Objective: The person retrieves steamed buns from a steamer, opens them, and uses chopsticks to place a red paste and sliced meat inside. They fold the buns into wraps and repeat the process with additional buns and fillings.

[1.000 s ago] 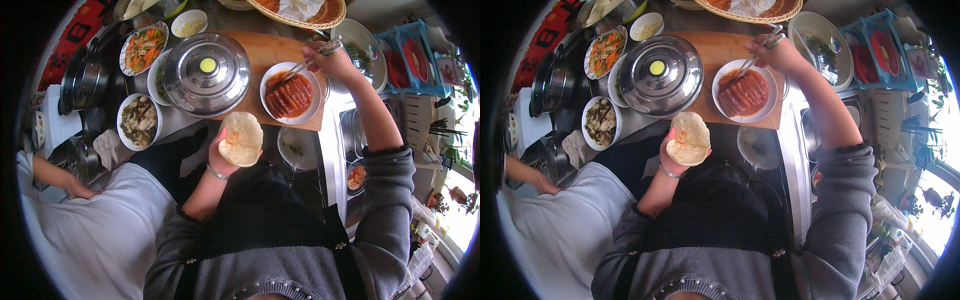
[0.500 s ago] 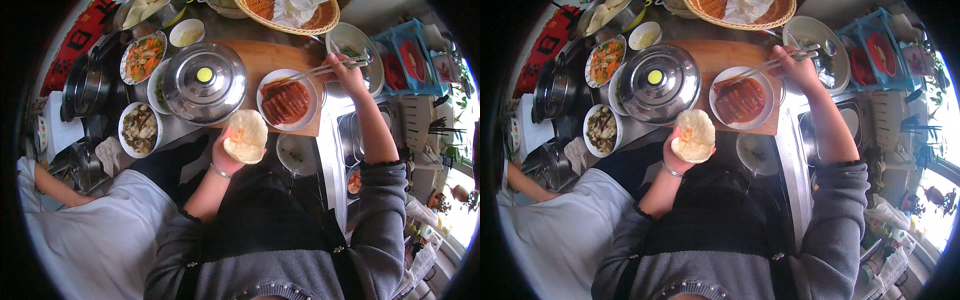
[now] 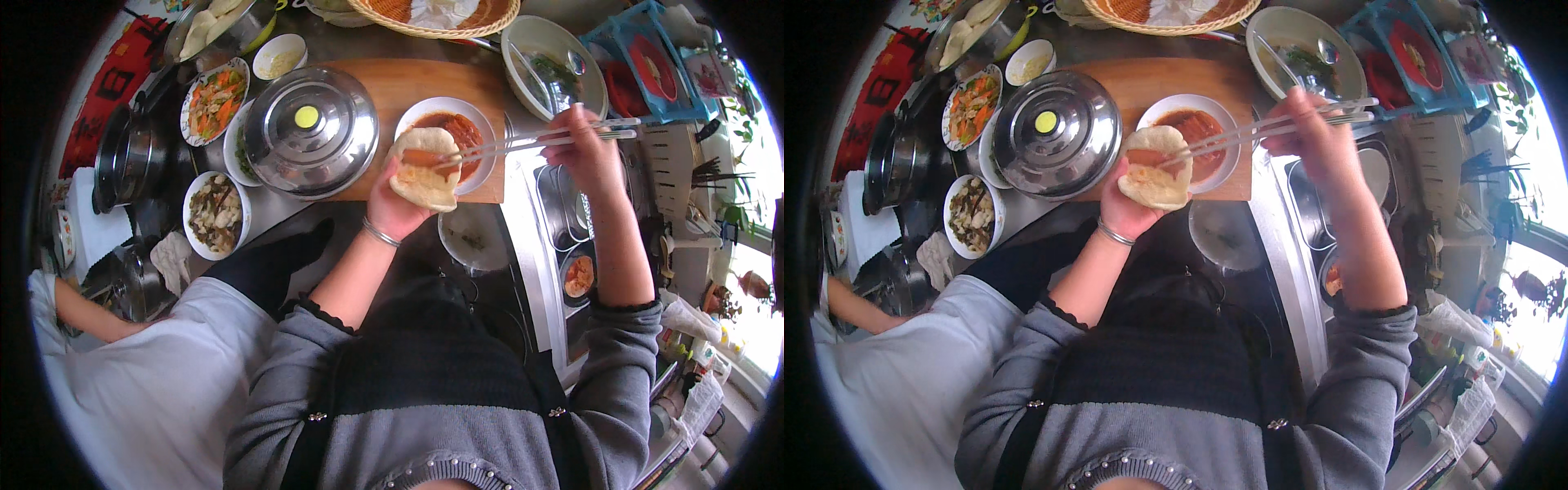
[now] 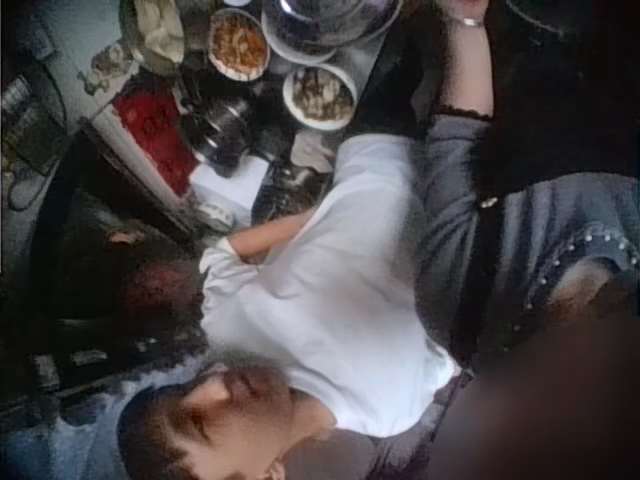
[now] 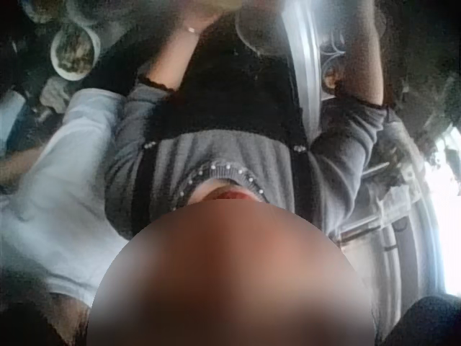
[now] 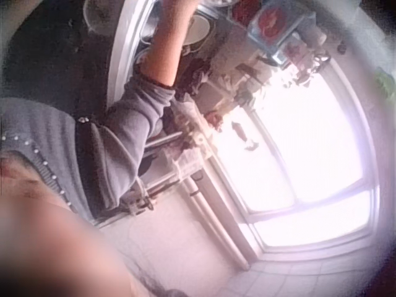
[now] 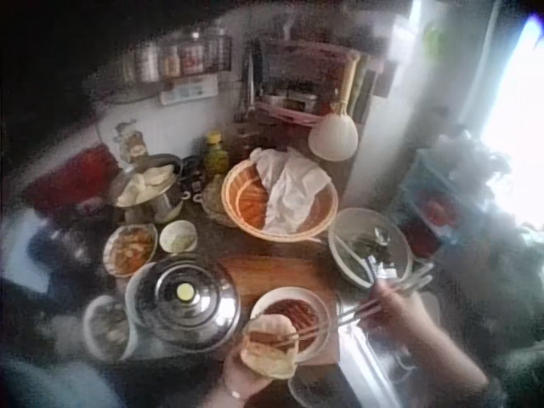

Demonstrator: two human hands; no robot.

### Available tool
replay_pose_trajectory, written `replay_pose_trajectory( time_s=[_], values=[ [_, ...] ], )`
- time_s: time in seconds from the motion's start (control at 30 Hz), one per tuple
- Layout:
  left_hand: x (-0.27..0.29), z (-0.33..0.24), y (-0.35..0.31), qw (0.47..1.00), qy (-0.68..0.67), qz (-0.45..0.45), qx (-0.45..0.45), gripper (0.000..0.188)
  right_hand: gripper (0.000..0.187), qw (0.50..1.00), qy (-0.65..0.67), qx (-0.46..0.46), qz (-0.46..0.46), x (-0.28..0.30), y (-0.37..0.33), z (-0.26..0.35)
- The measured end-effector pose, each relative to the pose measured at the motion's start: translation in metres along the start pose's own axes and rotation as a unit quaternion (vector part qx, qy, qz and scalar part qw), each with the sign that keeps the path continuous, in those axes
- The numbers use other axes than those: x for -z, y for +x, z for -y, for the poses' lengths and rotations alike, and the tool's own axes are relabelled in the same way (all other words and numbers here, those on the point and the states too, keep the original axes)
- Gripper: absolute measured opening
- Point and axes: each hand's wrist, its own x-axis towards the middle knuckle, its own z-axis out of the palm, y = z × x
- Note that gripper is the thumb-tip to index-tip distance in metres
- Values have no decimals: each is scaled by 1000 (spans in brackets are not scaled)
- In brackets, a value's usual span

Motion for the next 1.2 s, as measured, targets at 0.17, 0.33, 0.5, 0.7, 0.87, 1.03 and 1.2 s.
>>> replay_pose_trajectory(
  time_s=[0.17, 0.33, 0.5, 0.7, 0.87, 1.03, 1.2],
  values=[
    [-1, 4, 3, 999, 0, -37, -13, 60, 43, 996, -70, -53, 13, -20, -16, -10],
    [8, 1, -13, 998, -43, -24, 31, 59, 42, 999, -28, -23, -27, 5, -24, -4],
    [17, -5, -32, 997, -52, -43, 26, 60, 36, 986, -23, -2, -166, 27, -14, -32],
    [18, -6, -44, 997, -36, -68, 12, 60, 37, 985, 3, -38, -170, 19, -2, -74],
    [18, -9, -47, 996, -39, -79, 17, 60, 36, 983, -31, -28, -180, 8, -9, -76],
    [17, -12, -51, 997, -34, -69, 11, 59, 34, 979, -91, -16, -184, 14, -42, -76],
    [15, -12, -50, 996, -37, -76, 12, 61, 37, 984, -66, -3, -163, 18, -53, -81]
  ],
)
